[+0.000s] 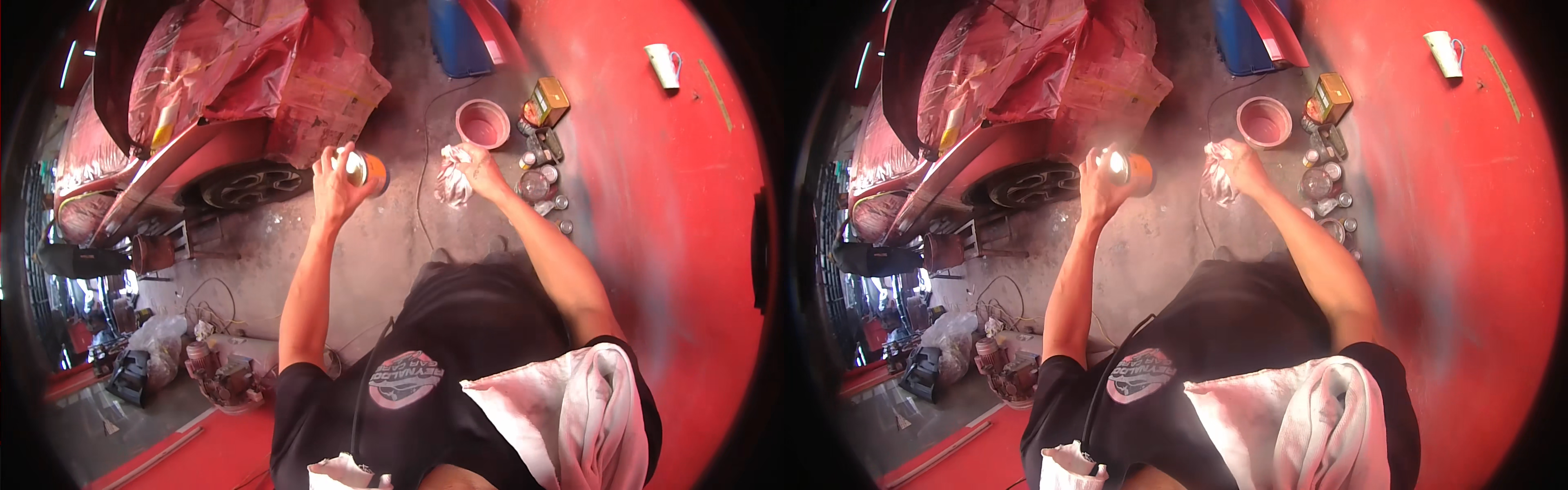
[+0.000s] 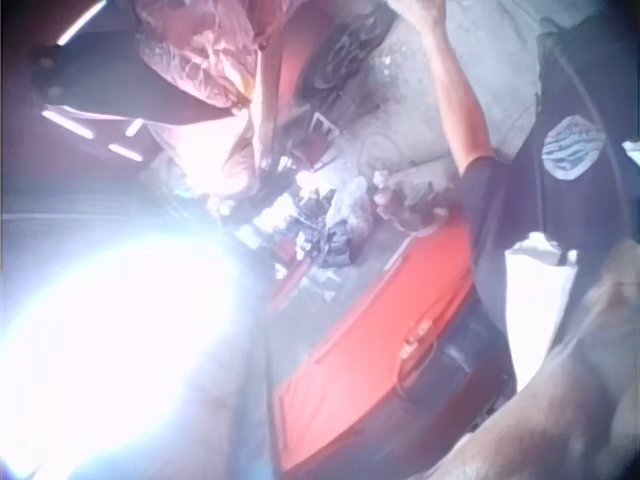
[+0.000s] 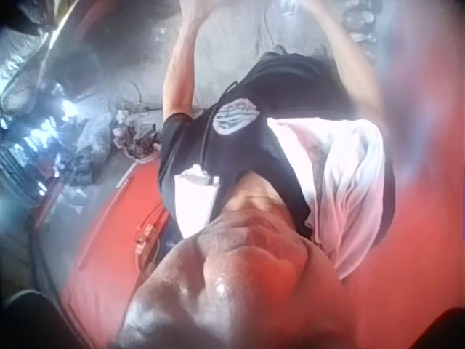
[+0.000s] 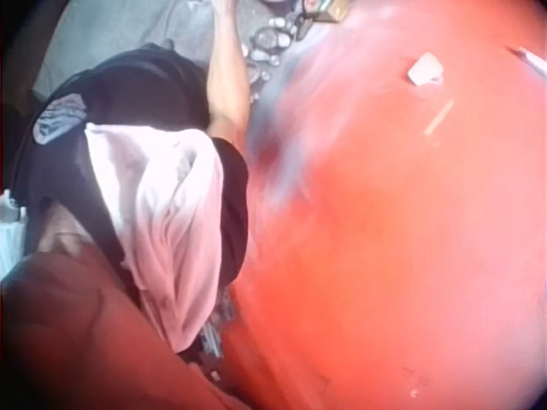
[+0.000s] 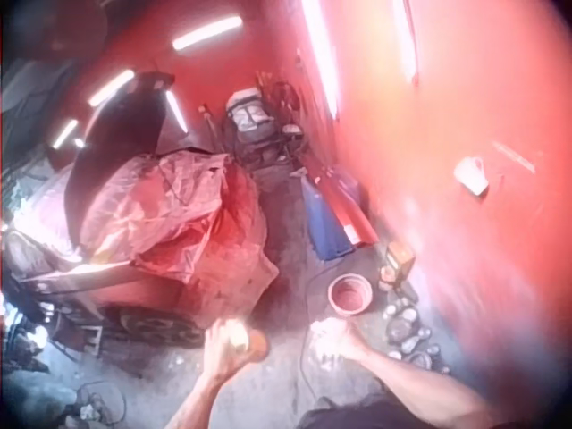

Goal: The person walks through a cluttered auto body shop, picking up various paint cans from the floor and placing them into a cardboard box. They also wipe a can with a cloth and move between different areas of the shop.

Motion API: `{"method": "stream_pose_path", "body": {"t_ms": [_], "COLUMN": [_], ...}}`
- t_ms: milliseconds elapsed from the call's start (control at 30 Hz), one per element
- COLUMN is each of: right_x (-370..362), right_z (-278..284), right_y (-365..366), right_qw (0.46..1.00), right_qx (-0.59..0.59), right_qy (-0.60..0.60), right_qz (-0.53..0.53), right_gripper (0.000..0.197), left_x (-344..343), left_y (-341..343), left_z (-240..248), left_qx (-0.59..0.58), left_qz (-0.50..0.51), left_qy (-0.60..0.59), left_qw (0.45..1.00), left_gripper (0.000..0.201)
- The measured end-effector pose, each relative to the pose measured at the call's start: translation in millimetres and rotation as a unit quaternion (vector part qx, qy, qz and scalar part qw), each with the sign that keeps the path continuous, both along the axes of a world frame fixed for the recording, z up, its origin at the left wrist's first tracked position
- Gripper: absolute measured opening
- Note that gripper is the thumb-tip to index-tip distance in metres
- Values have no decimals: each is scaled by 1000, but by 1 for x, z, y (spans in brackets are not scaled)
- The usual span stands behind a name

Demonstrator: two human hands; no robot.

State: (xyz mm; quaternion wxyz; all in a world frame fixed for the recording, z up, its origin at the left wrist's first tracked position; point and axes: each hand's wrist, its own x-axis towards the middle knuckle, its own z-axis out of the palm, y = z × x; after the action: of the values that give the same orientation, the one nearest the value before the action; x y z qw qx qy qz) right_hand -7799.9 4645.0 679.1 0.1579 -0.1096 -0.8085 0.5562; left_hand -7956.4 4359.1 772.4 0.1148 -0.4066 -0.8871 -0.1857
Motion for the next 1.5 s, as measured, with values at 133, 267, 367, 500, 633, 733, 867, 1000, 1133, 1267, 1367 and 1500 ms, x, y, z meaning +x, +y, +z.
{"method": "stream_pose_path", "body": {"t_ms": [133,267,367,500,633,733,867,1000,1133,1267,1367,1500], "right_x": [24,35,41,47,41,28,-25,-26,-8,4,13,4], "right_z": [27,39,14,43,114,124,74,84,128,133,161,149], "right_y": [5,13,16,14,-5,-28,-51,-45,-37,-44,-47,-37], "right_qw": [997,992,975,905,881,928,939,860,942,923,831,915], "right_qx": [2,-85,-214,-425,-444,-323,71,356,183,-167,-452,134], "right_qy": [-67,-70,-44,-3,153,176,292,319,116,-10,73,251], "right_qz": [-41,-64,-40,11,49,51,166,181,256,347,316,287], "right_gripper": [32,25,27,36,44,46,39,37,50,56,37,25], "left_x": [7,11,-6,-7,-23,-10,7,32,43,36,37,32], "left_y": [14,17,6,9,-12,3,39,48,67,52,57,58], "left_z": [1,8,4,41,60,81,98,118,141,133,133,135], "left_qx": [-70,115,140,355,445,457,404,295,313,374,439,407], "left_qz": [64,97,118,73,41,25,-18,-40,-40,-72,-94,-94], "left_qy": [-26,-131,-202,-420,-535,-584,-591,-511,-479,-485,-516,-535], "left_qw": [995,980,962,832,718,670,698,807,819,787,729,735], "left_gripper": [83,85,90,65,52,51,53,57,59,65,69,69]}}
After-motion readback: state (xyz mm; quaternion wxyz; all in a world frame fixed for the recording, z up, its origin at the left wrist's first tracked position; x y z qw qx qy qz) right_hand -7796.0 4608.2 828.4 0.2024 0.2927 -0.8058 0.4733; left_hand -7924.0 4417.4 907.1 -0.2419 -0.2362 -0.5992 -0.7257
